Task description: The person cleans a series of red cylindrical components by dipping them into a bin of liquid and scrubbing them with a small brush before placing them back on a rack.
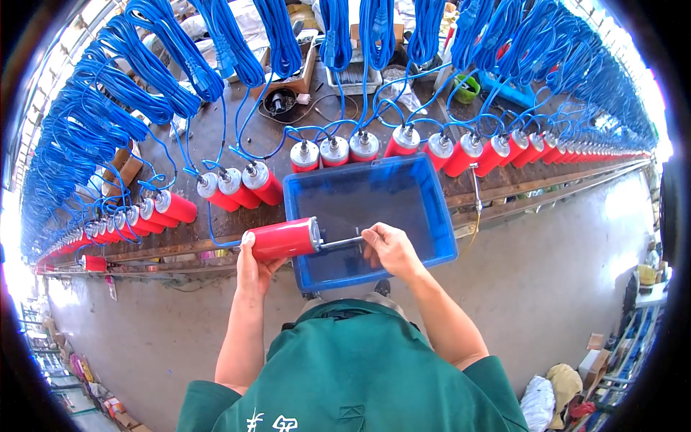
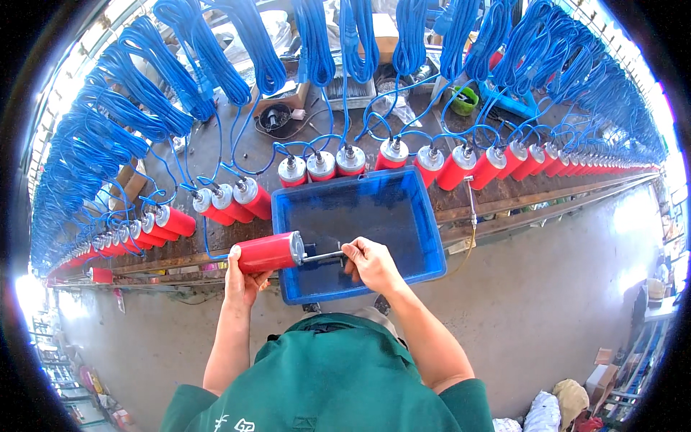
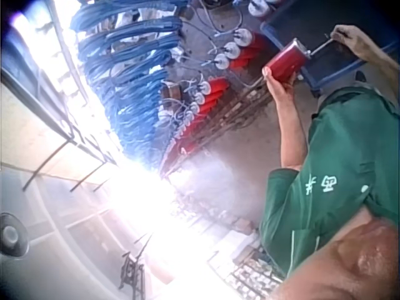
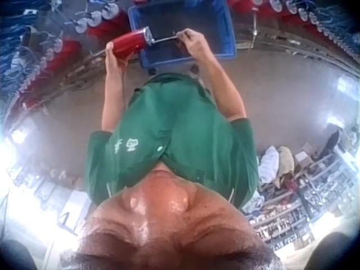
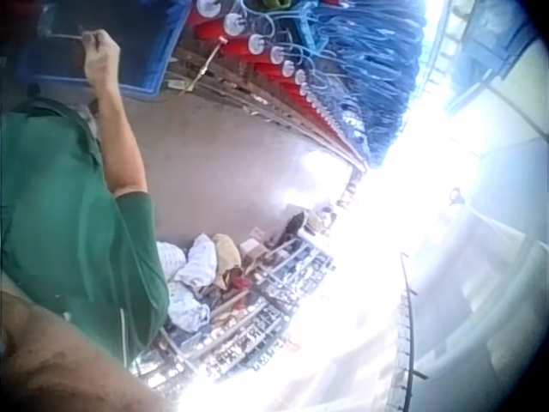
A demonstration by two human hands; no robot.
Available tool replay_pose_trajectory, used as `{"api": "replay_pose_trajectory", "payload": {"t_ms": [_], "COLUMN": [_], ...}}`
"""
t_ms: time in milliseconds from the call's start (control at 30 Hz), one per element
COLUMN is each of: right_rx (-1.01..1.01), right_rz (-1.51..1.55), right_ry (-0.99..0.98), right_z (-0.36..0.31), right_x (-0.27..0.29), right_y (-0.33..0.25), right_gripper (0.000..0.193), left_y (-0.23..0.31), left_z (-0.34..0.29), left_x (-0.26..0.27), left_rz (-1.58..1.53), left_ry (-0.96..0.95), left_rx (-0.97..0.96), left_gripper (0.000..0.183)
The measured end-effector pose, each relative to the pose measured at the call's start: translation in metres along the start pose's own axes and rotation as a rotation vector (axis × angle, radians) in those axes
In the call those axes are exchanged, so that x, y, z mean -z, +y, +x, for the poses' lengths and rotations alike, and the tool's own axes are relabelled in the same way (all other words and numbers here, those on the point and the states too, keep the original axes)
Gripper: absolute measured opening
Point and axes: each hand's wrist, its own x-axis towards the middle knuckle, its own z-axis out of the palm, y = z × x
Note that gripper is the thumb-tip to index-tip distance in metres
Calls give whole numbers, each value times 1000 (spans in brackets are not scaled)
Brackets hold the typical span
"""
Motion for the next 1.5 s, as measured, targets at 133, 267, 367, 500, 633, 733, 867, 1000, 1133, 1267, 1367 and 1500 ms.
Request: {"api": "replay_pose_trajectory", "payload": {"t_ms": [133,267,367,500,633,733,867,1000,1133,1267,1367,1500], "right_rx": [52,118,-22,16,-187,-129,90,93,-261,35,763,755], "right_rz": [-346,-344,-116,-133,48,-245,-320,-356,-277,-401,-864,-903], "right_ry": [127,124,-19,-108,-145,-171,-174,-99,-146,-30,-72,-63], "right_z": [6,6,-3,3,14,11,2,16,34,11,6,19], "right_x": [-6,-6,-1,9,12,13,14,5,1,2,14,10], "right_y": [13,12,-8,-1,18,1,-6,5,17,-12,-10,-3], "right_gripper": [51,47,44,45,47,48,50,47,52,41,44,39], "left_y": [1,1,-3,-2,-1,-1,-1,-3,0,-2,-5,-7], "left_z": [0,-1,1,-2,-1,-4,-3,0,0,-2,2,3], "left_x": [-3,-4,0,-4,-7,-3,-7,-6,-11,-5,-1,-2], "left_rz": [6,6,-17,-27,-15,-43,-25,-18,-10,-6,-35,-42], "left_ry": [3,-7,-3,3,-22,9,18,9,-21,10,-4,-17], "left_rx": [-10,-13,-27,-13,-19,-18,-36,-50,-54,-61,-16,-39], "left_gripper": [74,75,74,72,72,60,68,64,58,66,69,69]}}
